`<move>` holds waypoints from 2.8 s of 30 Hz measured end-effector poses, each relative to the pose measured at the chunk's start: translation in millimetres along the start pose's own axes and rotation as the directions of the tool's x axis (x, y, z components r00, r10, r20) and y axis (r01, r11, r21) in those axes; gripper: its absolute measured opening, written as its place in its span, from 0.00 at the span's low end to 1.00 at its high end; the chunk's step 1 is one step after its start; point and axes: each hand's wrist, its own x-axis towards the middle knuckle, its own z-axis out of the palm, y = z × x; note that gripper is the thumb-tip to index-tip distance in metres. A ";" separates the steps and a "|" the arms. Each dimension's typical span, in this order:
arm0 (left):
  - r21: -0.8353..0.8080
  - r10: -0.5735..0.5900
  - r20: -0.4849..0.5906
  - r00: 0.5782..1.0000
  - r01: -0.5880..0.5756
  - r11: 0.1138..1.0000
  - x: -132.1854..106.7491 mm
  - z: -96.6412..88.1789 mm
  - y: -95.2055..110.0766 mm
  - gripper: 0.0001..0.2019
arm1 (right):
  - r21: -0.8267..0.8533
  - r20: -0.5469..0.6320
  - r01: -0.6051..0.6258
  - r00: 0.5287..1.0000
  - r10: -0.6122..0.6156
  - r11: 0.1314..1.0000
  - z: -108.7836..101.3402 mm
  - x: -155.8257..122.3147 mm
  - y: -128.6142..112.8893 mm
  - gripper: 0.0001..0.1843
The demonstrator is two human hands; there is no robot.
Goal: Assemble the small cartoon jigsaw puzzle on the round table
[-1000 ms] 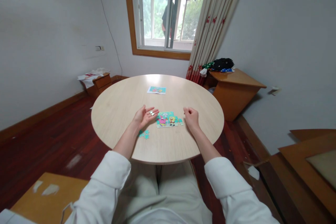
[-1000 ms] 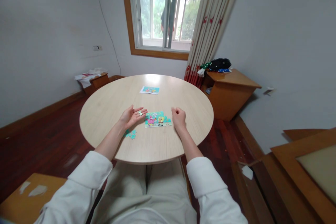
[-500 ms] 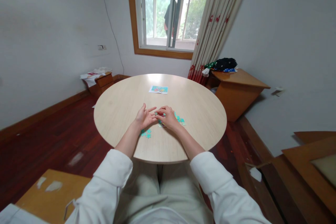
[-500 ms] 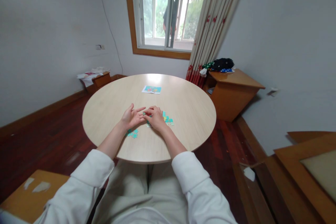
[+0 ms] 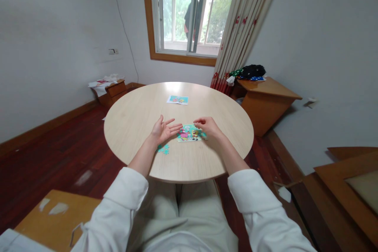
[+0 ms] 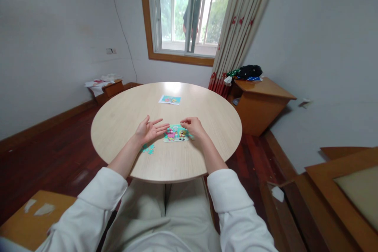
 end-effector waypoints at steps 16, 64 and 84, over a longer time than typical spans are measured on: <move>0.062 -0.019 -0.008 1.000 0.020 0.998 4.1 -4.6 -3.2 0.32 | -0.038 0.315 -0.261 0.913 0.259 0.965 -30.9 -14.0 17.6 0.10; 0.113 -0.028 -0.039 0.999 0.033 0.993 3.2 2.1 -0.3 0.30 | -0.163 0.263 -0.041 0.961 0.084 0.986 -39.4 -25.0 11.0 0.12; 0.079 0.071 -0.128 0.989 -0.061 0.995 6.1 -1.6 0.9 0.23 | 0.000 0.139 -0.019 0.990 0.019 1.000 -42.0 -35.3 12.8 0.18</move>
